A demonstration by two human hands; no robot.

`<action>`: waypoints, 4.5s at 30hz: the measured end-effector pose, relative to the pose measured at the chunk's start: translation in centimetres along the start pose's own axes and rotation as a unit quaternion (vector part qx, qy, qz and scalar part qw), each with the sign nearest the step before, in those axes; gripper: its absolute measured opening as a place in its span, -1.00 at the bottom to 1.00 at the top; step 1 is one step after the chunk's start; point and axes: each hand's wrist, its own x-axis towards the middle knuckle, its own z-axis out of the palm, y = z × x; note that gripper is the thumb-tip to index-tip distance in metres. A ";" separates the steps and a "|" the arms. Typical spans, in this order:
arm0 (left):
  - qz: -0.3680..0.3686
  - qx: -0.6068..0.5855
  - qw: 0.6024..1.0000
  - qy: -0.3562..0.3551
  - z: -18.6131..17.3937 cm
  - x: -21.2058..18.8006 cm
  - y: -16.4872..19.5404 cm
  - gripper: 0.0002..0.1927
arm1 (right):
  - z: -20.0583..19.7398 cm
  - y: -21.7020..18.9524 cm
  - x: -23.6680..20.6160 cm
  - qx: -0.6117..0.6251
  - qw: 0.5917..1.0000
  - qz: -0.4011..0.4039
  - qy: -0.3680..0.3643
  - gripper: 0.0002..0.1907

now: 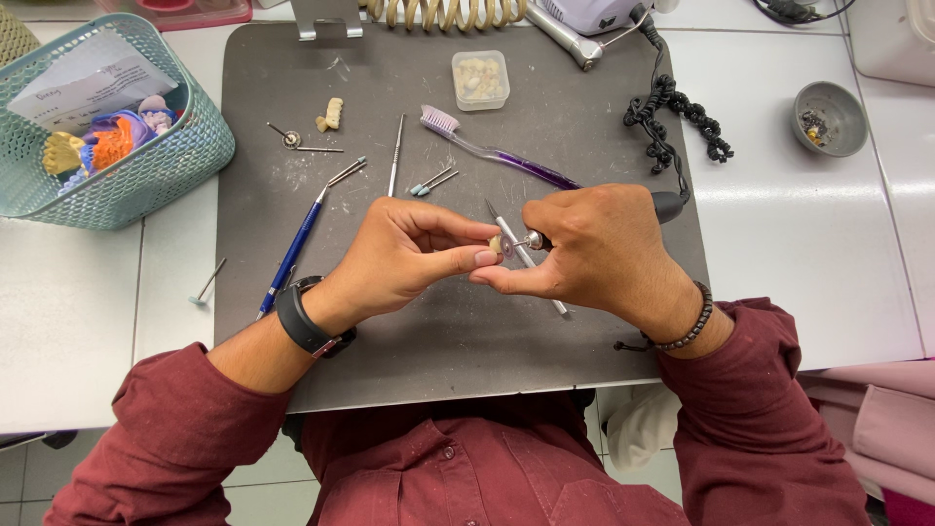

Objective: The person holds a small dental prosthesis in one hand and grinds and shapes its surface with a rotary handpiece, repositioning the piece repeatedly to work different areas. They briefly switch handpieces partway through and continue grinding the prosthesis over the work mat.

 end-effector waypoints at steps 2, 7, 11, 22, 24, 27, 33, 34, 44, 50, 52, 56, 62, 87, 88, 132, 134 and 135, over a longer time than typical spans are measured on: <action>0.000 -0.005 1.000 0.001 0.0 0.0 0.0 -0.75 | -0.1 0.0 0.0 0.002 1.000 -0.003 0.003 -0.28; 0.005 -0.007 1.000 -0.002 -0.1 0.0 -0.2 -0.75 | -0.1 0.0 0.1 0.008 1.000 0.001 0.009 -0.26; 0.009 -0.003 1.000 -0.006 -0.1 0.0 -0.2 -0.76 | -0.1 -0.1 0.1 0.007 1.000 -0.001 0.011 -0.28; 0.011 -0.005 1.000 -0.002 -0.1 0.0 0.0 -0.74 | -0.2 -0.1 0.1 0.006 1.000 0.000 0.011 -0.28; 0.010 -0.007 1.000 -0.001 -0.1 0.0 0.0 -0.74 | -0.2 -0.1 0.1 0.012 1.000 0.000 0.015 -0.30; 0.006 -0.007 1.000 -0.002 -0.1 0.0 -0.1 -0.75 | -0.3 -0.2 0.1 0.016 1.000 0.005 0.015 -0.32; 0.006 -0.008 1.000 0.000 -0.1 0.0 0.1 -0.73 | -0.5 -0.2 0.2 0.013 1.000 -0.008 0.008 -0.28; 0.014 -0.013 1.000 -0.003 -0.1 -0.1 0.1 -0.72 | -0.7 0.0 0.2 0.040 0.999 -0.018 0.025 -0.32; 0.042 -0.101 0.994 -0.024 -0.1 -0.2 0.3 -0.71 | -0.4 1.5 -0.5 0.273 0.959 -0.030 0.076 -0.81; 0.050 -0.071 0.996 -0.002 -0.1 -0.2 0.4 -0.75 | 0.1 1.8 -0.4 0.272 0.959 -0.027 0.077 -0.77; 0.065 -0.045 0.997 0.006 -0.1 -0.1 0.5 -0.75 | 0.3 1.7 -0.3 0.273 0.958 -0.027 0.082 -0.76; 0.064 0.027 0.996 0.055 0.3 -0.1 0.4 -0.76 | 1.1 0.9 -0.4 0.274 0.956 -0.031 0.098 -0.79; 0.083 0.015 0.995 0.053 0.5 0.0 0.4 -0.73 | 1.5 0.2 -0.4 0.260 0.958 -0.022 0.118 -0.78; 0.109 0.063 0.987 0.097 0.5 -0.2 1.0 -0.79 | 1.2 0.9 -0.2 0.230 0.967 -0.016 0.112 -0.82; 0.113 0.073 0.986 0.095 0.5 -0.2 1.0 -0.79 | 0.9 0.9 -0.2 0.194 0.975 -0.020 0.109 -0.74; 0.158 0.189 0.969 0.024 0.3 -0.3 1.2 -0.82 | 0.3 0.2 -0.1 -0.014 0.999 -0.009 0.040 -0.20; 0.161 0.188 0.968 0.025 0.3 -0.2 1.2 -0.82 | 0.3 0.2 -0.1 -0.018 0.999 -0.008 0.035 -0.20; 0.162 0.188 0.968 0.026 0.3 -0.2 1.2 -0.82 | 0.3 0.2 -0.1 -0.020 0.999 -0.007 0.032 -0.20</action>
